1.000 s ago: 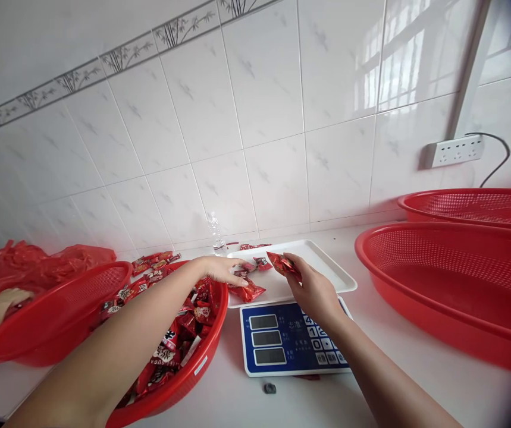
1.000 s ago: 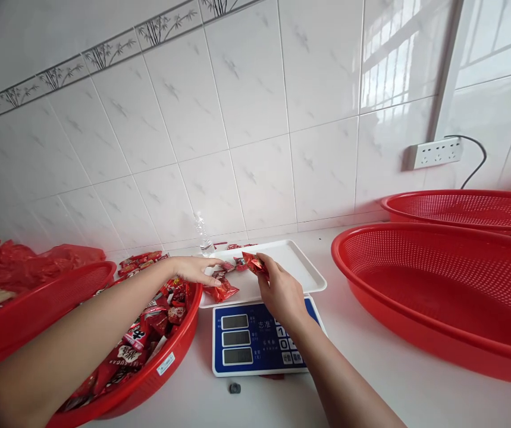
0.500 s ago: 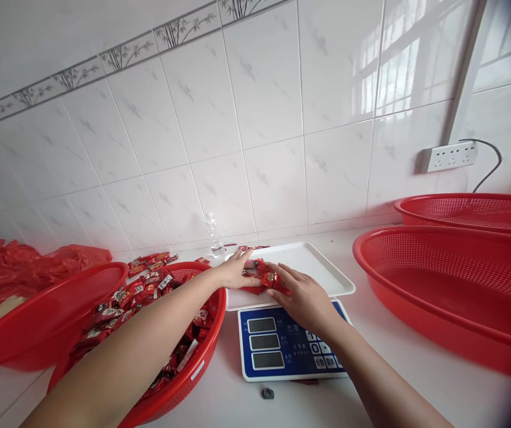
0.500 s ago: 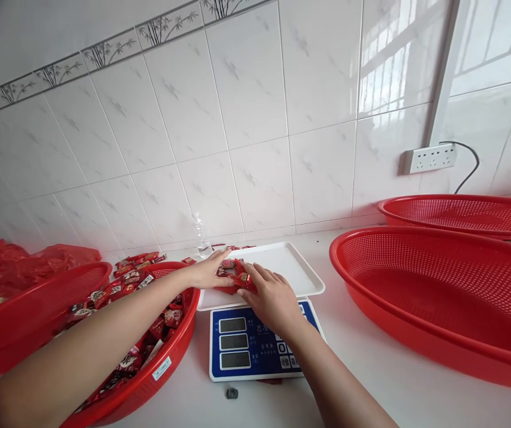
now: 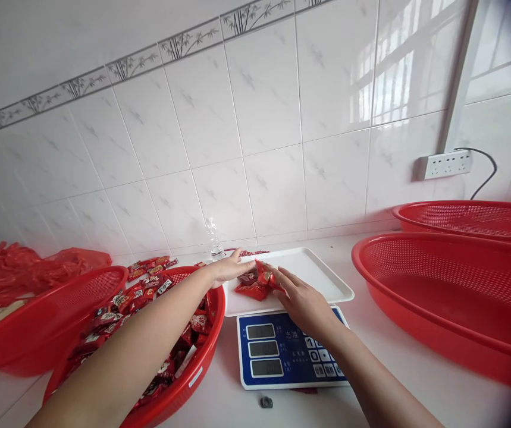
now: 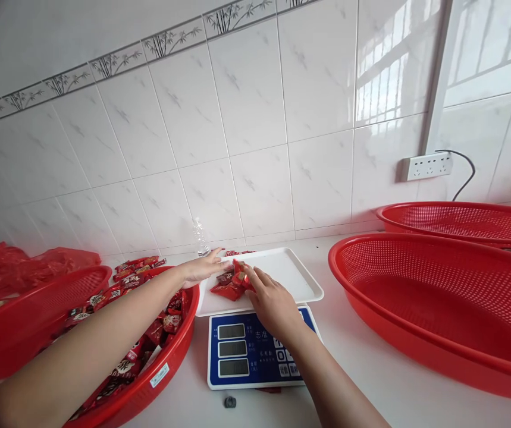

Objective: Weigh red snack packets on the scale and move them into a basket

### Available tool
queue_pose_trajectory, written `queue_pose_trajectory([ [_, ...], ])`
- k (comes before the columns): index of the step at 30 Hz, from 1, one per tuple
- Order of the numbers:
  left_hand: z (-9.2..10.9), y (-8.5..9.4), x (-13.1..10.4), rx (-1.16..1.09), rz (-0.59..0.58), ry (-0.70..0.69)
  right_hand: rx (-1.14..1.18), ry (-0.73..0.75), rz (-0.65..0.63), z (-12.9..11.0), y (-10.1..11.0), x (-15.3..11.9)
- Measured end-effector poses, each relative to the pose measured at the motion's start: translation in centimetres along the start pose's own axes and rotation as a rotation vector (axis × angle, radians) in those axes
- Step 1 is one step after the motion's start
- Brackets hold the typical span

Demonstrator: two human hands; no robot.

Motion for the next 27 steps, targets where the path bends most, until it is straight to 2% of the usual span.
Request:
queue_pose_trajectory([
  [3, -0.5, 3.3, -1.1, 0.074, 0.142, 0.048, -0.017, -0.025, 0.003, -0.1, 0.4, 0.1],
  [5, -0.4, 4.3, -1.8, 0.167, 0.191, 0.028, -0.02, -0.038, -0.01, -0.1, 0.4, 0.1],
  [6, -0.1, 4.3, -2.0, 0.224, 0.197, 0.004, -0.02, -0.048, -0.016, -0.1, 0.3, 0.1],
  [8, 0.9, 3.0, -2.1, 0.325, 0.169, -0.059, -0.013, -0.068, -0.022, 0.0, 0.1, 0.1],
  [11, 2.8, -0.9, -1.6, 0.356, 0.054, -0.176, 0.018, -0.086, -0.014, 0.4, -0.3, 0.1],
  [13, 4.2, -3.2, -0.8, 0.32, 0.019, -0.256, 0.045, -0.098, -0.01, 0.7, -0.4, 0.2],
  [15, 5.0, -4.2, 0.1, 0.274, 0.06, -0.275, 0.079, -0.121, 0.004, 1.2, -0.3, 0.2],
  [17, 5.3, -4.1, 0.8, 0.231, 0.126, -0.245, 0.133, -0.147, 0.037, 1.5, 0.1, 0.2],
  [19, 5.8, -3.2, 0.8, 0.212, 0.181, -0.23, 0.221, -0.159, 0.08, 1.5, 0.8, 0.2],
  [21, 6.7, -1.2, -0.1, 0.207, 0.223, -0.252, 0.328, -0.162, 0.127, 1.3, 1.6, 0.0],
  [24, 8.0, 3.3, -3.2, 0.15, 0.237, -0.297, 0.443, -0.173, 0.19, 1.1, 2.7, -0.3],
  [27, 7.5, 8.1, -6.6, 0.151, 0.184, -0.245, 0.482, -0.193, 0.206, 1.2, 2.9, -0.3],
])
Point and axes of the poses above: each hand's wrist, its own x-axis towards the middle knuckle, its own y-axis out of the back of the hand, z = x × y, the point moved 10 cm from there along x, towards the middle knuckle, and after that the axes turned 7 degrees about -y, right-handed, at the moved point
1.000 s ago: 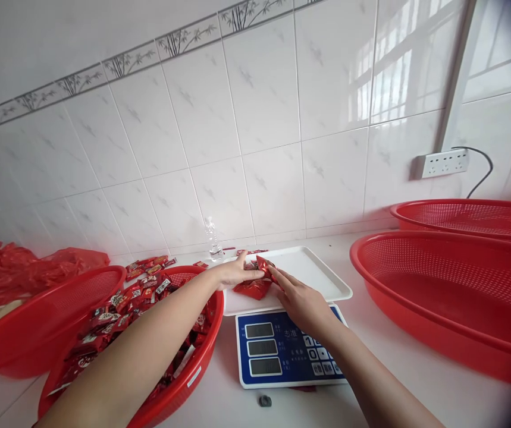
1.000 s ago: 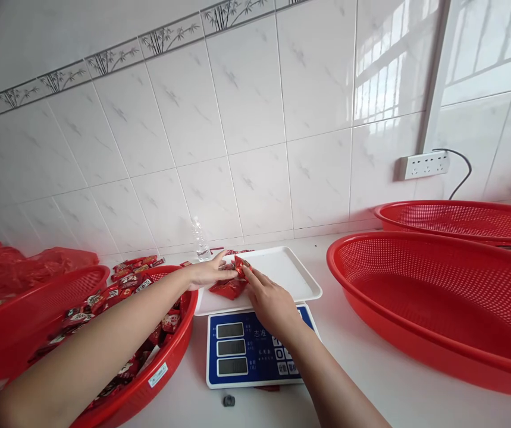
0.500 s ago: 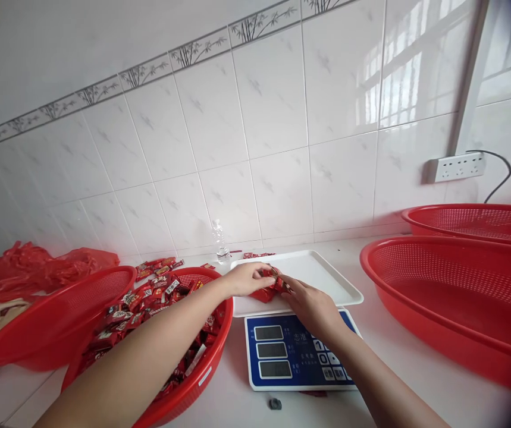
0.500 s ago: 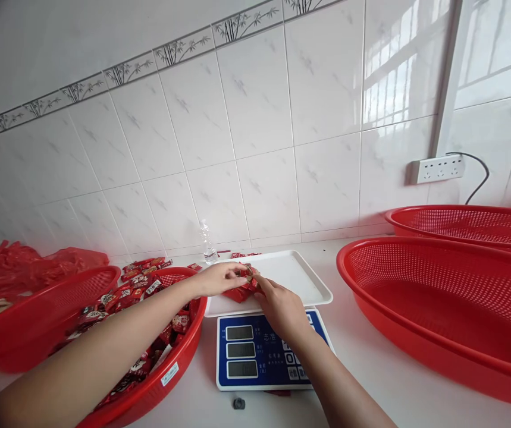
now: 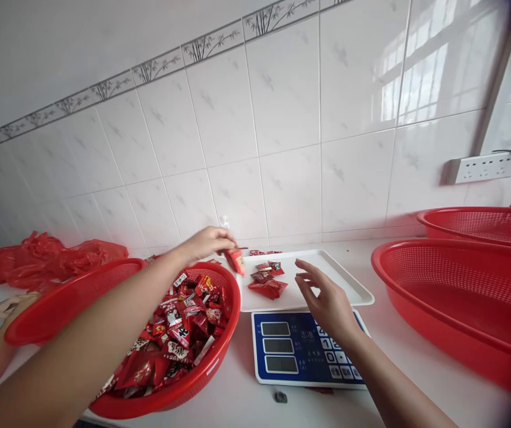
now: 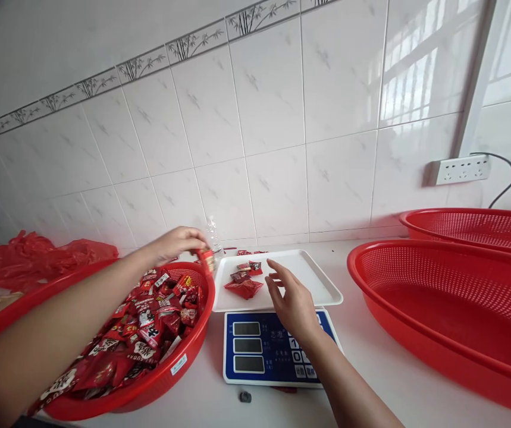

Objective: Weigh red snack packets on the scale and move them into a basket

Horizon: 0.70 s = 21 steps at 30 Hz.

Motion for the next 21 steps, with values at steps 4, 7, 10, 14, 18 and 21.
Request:
queue_pose_trajectory([
  [4, -5.0, 6.1, -3.2, 0.267, 0.106, 0.195, 0.011, -0.006, -0.018, 0.3, -0.4, -0.1],
  [7, -10.3, 6.0, -4.9, 0.483, 0.022, 0.336, 0.005, 0.003, -0.033, 0.3, -0.9, -0.2],
  [10, -14.5, 3.6, -5.9, 0.499, -0.087, 0.405, -0.015, 0.01, -0.056, 0.4, -1.3, -0.3],
  [14, -17.1, 1.4, -6.4, 0.488, -0.143, 0.416, -0.03, 0.014, -0.061, 0.6, -1.4, -0.2],
  [18, -18.2, 1.7, -6.5, 0.482, -0.156, 0.438, -0.038, 0.009, -0.07, 0.7, -1.4, -0.1],
  [21, -18.2, 3.3, -6.5, 0.447, -0.115, 0.457, -0.034, 0.007, -0.08, 0.7, -1.5, -0.2],
])
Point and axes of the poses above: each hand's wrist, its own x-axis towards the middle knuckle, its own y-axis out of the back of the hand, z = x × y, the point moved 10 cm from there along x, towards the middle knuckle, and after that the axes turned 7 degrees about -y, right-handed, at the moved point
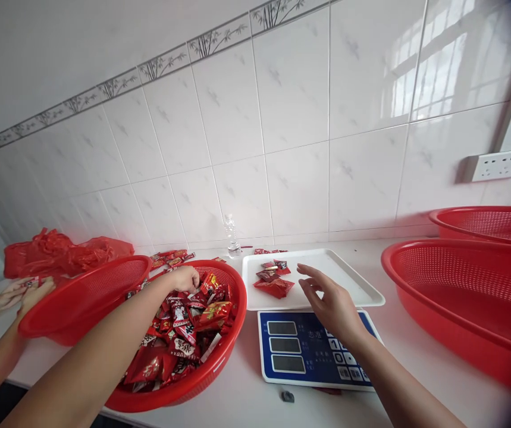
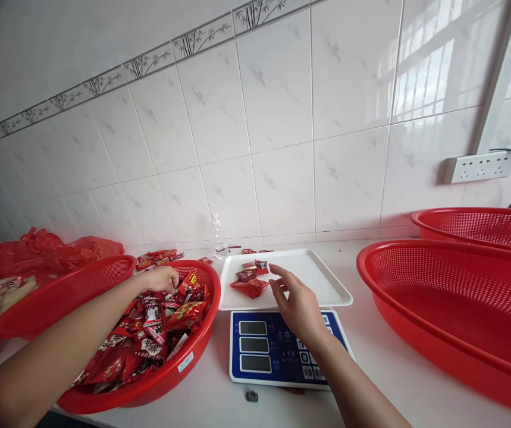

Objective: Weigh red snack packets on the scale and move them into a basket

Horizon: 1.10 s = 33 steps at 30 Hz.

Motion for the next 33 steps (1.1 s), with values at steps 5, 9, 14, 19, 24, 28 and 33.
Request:
queue_pose_trajectory([
  [5, 1.0, 4.3, -0.7, -0.124, 0.138, 0.009, 0.006, 0.006, 0.002, -0.2, 0.0, 0.0],
  [9, 5.5, 5.8, -0.9, -0.419, 0.334, -0.054, 0.011, 0.01, -0.001, -0.2, 0.1, 0.0],
  [14, 14.0, 0.6, 0.2, -0.677, 0.206, -0.196, -0.051, -0.025, -0.058, 0.7, -0.9, 0.2],
  [19, 18.7, -2.2, -2.1, -0.699, 0.202, -0.296, -0.132, 0.007, -0.094, 0.8, -1.5, 0.3],
  [24, 20.4, -1.2, -9.0, -0.846, 0.392, -0.428, -0.282, -0.034, -0.347, 0.5, -4.4, 1.5],
  [28, 20.6, -1.4, -13.5, -0.892, 0.594, -0.576, -0.461, -0.044, -0.645, 0.2, -9.0, 3.0],
  [33, 19.8, -4.4, -14.8, -0.69, 0.881, -0.723, -0.589, -0.045, -0.752, 0.4, -12.3, 4.9],
])
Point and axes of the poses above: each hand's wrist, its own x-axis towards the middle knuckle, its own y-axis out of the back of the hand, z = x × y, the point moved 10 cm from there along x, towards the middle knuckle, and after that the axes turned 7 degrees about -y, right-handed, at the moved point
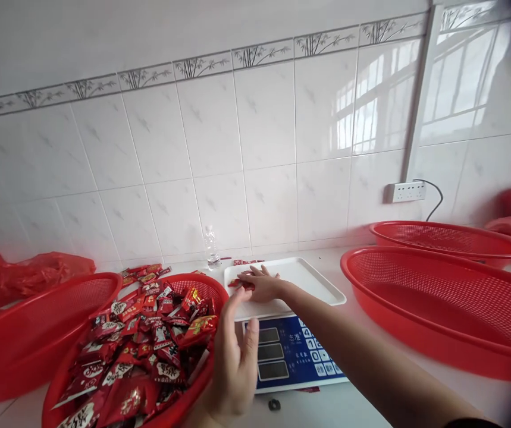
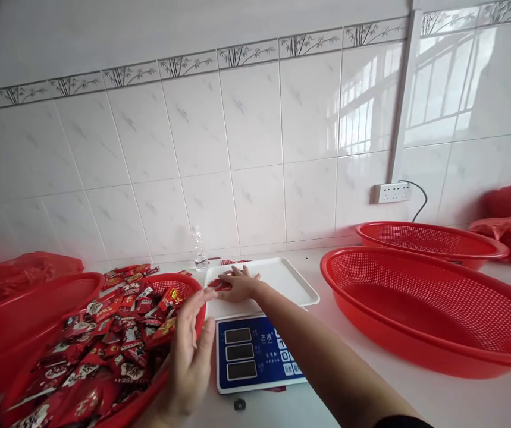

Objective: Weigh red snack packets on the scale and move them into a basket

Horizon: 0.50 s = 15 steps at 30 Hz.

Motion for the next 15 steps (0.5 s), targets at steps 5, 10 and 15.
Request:
queue_pose_trajectory([
  [5, -0.4, -1.8, -3.0, 0.214, 0.046, -0.283, 0.0, 0.058, 0.198, -1.0, 1.2, -0.4],
  [10, 0.2, -2.8, -4.4, 0.171, -0.047, -0.461, 0.007, 0.043, 0.365, -1.0, 2.5, -1.3],
  [15, -0.6, -2.4, -3.9, 0.125, -0.036, -0.354, 0.083, -0.055, 0.517, 1.7, 6.0, -2.5],
])
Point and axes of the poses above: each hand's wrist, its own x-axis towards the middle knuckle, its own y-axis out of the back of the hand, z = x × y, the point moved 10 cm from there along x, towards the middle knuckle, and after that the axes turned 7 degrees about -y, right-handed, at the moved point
